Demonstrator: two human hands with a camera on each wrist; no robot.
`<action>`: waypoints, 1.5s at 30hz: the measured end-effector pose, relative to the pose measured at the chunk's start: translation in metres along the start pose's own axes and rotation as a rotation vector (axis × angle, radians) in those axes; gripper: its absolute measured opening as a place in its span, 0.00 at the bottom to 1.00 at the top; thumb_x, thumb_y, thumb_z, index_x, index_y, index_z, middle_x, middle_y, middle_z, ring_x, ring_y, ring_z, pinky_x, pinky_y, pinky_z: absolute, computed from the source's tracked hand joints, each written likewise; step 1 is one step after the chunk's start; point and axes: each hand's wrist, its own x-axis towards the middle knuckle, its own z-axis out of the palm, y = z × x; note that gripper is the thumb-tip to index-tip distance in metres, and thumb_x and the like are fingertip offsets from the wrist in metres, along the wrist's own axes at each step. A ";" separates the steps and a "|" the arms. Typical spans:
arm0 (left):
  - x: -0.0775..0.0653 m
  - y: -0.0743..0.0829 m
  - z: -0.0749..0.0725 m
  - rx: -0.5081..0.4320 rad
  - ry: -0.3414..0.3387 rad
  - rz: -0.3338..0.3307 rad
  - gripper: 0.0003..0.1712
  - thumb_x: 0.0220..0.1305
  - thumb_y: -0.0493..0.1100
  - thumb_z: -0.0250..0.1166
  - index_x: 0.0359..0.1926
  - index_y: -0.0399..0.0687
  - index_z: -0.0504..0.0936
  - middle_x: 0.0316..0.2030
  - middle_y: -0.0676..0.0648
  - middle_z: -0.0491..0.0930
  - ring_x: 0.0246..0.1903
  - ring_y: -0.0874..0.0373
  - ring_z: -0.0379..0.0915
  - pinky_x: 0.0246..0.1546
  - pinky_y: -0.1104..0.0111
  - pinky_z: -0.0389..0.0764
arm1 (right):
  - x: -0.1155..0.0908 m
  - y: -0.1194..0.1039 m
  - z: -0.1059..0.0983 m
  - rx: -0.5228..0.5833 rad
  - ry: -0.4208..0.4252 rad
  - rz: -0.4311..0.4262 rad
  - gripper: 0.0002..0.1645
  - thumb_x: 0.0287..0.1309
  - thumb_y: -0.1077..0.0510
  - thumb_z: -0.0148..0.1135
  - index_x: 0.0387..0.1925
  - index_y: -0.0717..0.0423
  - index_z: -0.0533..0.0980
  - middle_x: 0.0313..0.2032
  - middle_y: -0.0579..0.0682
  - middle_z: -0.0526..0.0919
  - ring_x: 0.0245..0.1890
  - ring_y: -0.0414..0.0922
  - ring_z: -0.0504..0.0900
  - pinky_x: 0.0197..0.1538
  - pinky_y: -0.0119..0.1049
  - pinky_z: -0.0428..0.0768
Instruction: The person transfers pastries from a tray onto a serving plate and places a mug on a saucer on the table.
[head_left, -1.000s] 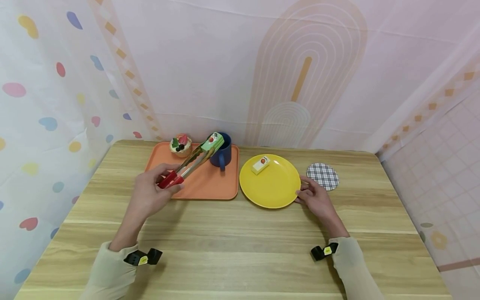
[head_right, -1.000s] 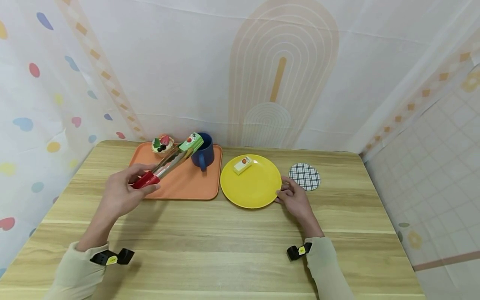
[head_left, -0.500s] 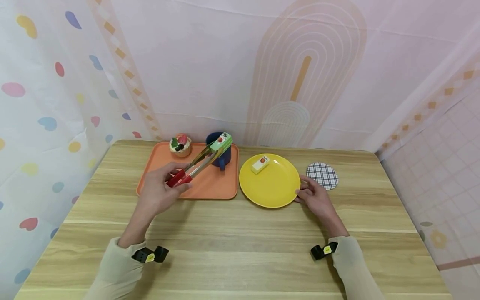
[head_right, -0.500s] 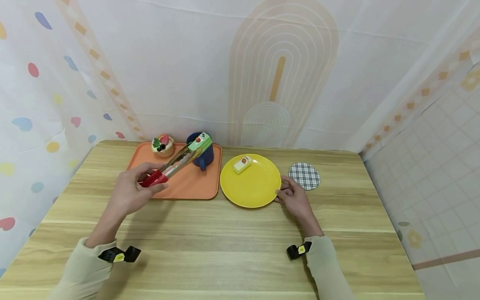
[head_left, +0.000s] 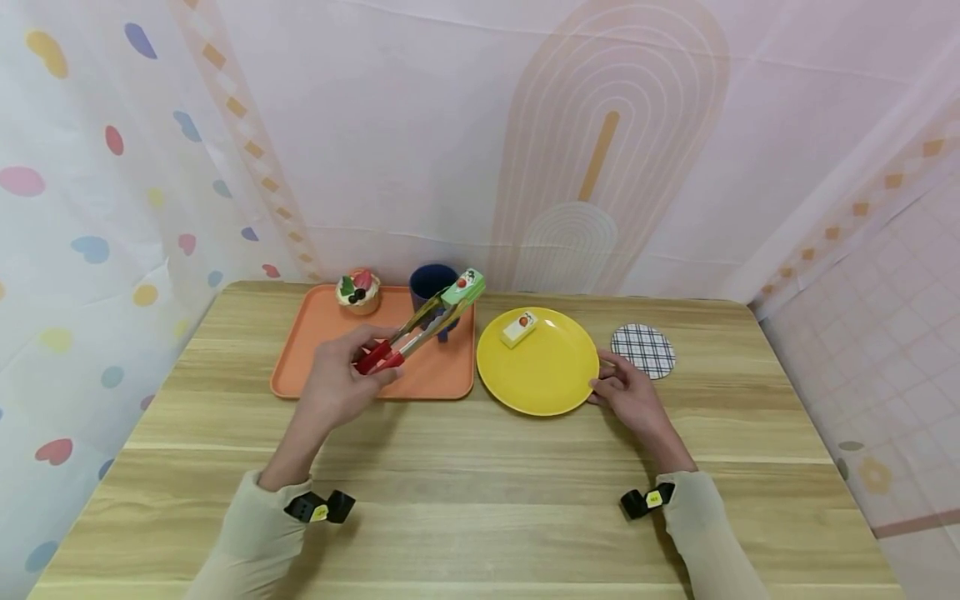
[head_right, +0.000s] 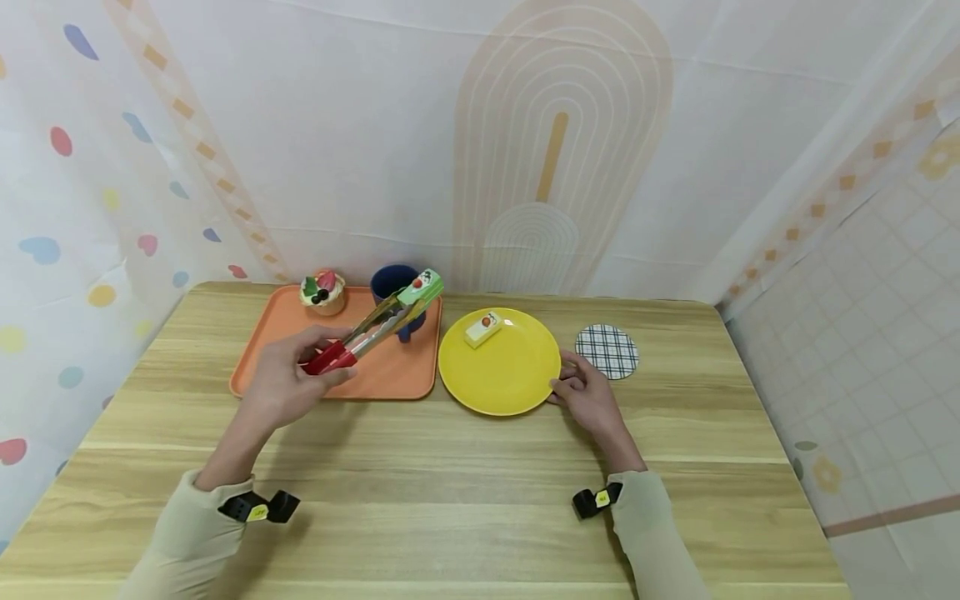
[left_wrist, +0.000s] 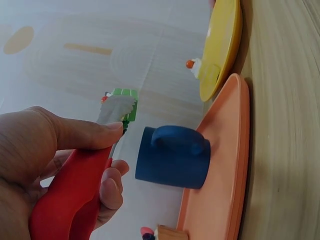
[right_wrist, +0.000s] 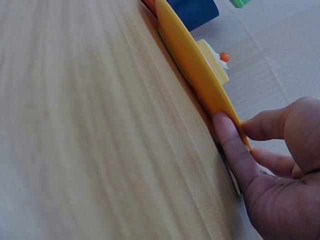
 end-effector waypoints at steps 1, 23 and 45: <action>0.000 0.001 0.002 -0.004 0.001 0.005 0.27 0.59 0.38 0.76 0.60 0.51 0.83 0.42 0.40 0.85 0.34 0.50 0.77 0.31 0.66 0.77 | 0.000 0.000 0.000 -0.001 -0.001 -0.001 0.35 0.71 0.66 0.58 0.76 0.54 0.62 0.58 0.67 0.75 0.44 0.38 0.85 0.48 0.33 0.86; 0.003 0.008 0.038 -0.062 -0.030 0.055 0.24 0.56 0.36 0.77 0.55 0.49 0.84 0.38 0.42 0.86 0.29 0.53 0.77 0.30 0.64 0.76 | -0.001 0.001 -0.001 -0.009 0.000 -0.009 0.35 0.71 0.66 0.57 0.76 0.54 0.61 0.56 0.65 0.74 0.44 0.38 0.83 0.49 0.33 0.86; 0.004 0.022 0.069 -0.043 -0.143 -0.003 0.27 0.55 0.36 0.78 0.57 0.52 0.84 0.43 0.43 0.85 0.37 0.51 0.76 0.37 0.63 0.79 | 0.000 0.000 0.000 -0.002 -0.005 -0.001 0.36 0.71 0.66 0.57 0.76 0.55 0.61 0.56 0.65 0.73 0.44 0.39 0.83 0.49 0.33 0.86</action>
